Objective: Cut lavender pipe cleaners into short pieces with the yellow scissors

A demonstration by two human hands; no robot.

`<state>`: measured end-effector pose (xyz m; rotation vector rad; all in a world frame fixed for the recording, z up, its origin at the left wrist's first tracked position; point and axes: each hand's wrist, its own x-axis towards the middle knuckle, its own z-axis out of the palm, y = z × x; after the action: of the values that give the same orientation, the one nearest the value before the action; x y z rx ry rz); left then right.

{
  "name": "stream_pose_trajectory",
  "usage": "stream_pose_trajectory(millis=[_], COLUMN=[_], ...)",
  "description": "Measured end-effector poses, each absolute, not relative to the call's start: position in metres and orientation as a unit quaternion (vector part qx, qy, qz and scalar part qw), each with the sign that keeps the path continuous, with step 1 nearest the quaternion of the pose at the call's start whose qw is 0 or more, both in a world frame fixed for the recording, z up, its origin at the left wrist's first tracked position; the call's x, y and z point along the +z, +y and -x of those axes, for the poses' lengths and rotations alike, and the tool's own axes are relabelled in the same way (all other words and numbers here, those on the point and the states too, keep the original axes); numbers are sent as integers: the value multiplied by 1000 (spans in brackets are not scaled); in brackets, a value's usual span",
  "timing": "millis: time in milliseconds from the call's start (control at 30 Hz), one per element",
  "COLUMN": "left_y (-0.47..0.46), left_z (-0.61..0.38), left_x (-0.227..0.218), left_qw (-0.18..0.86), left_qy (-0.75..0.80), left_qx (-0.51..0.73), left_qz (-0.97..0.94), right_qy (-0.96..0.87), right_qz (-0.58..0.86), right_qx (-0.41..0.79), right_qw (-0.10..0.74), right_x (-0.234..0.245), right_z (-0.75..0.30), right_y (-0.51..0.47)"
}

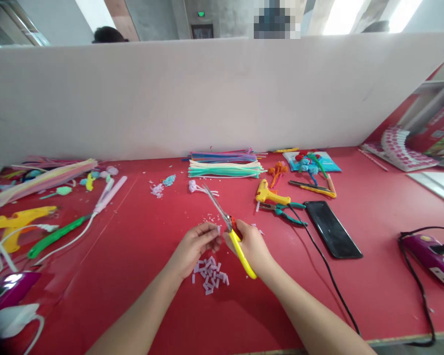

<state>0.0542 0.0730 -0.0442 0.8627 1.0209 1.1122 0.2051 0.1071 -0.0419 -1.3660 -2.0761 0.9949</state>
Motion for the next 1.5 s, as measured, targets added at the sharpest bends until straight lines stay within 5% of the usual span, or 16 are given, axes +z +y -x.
stream_pose_trajectory(millis=[300,600,967,1233,1500], left_y=[70,68,67,77,79], left_z=[-53,-58,-62,-44,-39], left_x=[-36,-49,-48,-40,-42], left_qw=[648,548,479,491,473], left_qy=[441,522,538,523,467], left_qx=[397,404,410,582,667], left_qz=[-478,-514,-560,-383,-337], right_qy=[-668,-748,-774,-811,-839], right_qz=[456,482,492,538,518], right_qx=[531,373,321,169,137], right_qw=[251,263,235,153,99], right_x=[-41,-54,-54,-46,-50], right_z=[-206,-204,-205,-213,-208], right_y=[99,103,102,107,101])
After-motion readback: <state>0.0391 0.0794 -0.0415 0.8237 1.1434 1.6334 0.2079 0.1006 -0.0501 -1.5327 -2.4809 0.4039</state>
